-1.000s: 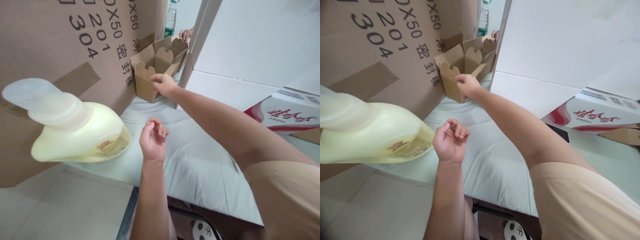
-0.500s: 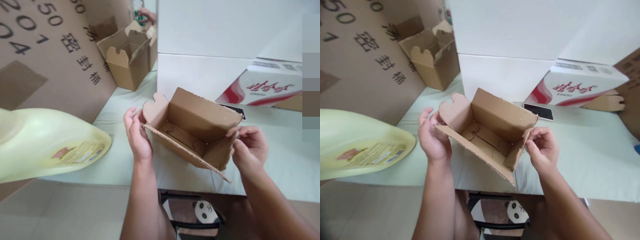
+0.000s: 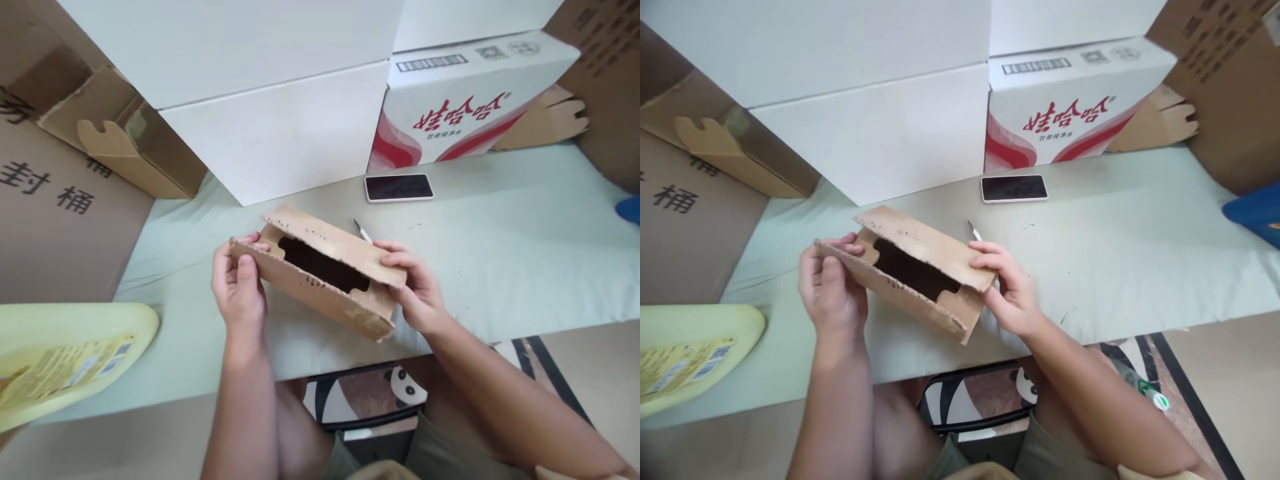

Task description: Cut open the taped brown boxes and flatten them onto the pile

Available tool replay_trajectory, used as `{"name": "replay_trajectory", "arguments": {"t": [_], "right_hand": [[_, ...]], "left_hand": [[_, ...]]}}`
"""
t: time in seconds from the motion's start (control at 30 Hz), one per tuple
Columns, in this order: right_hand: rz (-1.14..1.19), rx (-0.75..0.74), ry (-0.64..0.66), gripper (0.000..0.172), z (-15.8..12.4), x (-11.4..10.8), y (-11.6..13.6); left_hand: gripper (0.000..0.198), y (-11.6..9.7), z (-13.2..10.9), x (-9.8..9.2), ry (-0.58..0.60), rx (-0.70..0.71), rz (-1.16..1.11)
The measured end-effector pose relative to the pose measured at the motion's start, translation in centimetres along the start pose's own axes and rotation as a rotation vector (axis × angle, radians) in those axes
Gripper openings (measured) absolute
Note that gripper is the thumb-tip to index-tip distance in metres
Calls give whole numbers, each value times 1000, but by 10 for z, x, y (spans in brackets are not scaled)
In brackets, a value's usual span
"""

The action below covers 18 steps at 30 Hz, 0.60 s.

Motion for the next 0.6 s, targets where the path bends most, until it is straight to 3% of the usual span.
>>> {"name": "replay_trajectory", "arguments": {"t": [0.17, 0.37, 0.6], "right_hand": [[20, -2, 57, 49, -1, 1, 2], [-1, -61, 38, 23, -7, 3, 8], [-17, 32, -38, 53, -11, 12, 2]], "left_hand": [[50, 5, 1, -3, 19, 36, 131], [42, -2, 7, -9, 160, 30, 206], [42, 2, 6, -16, 216, 44, 208]]}}
Point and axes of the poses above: each hand's wrist, its own z-axis towards the middle knuckle, its own x-axis out of the palm, y = z × x, the point moved 1 cm from there along z, towards the middle knuckle, and after that the axes turned 6 degrees about -z, right-handed, at the moved point
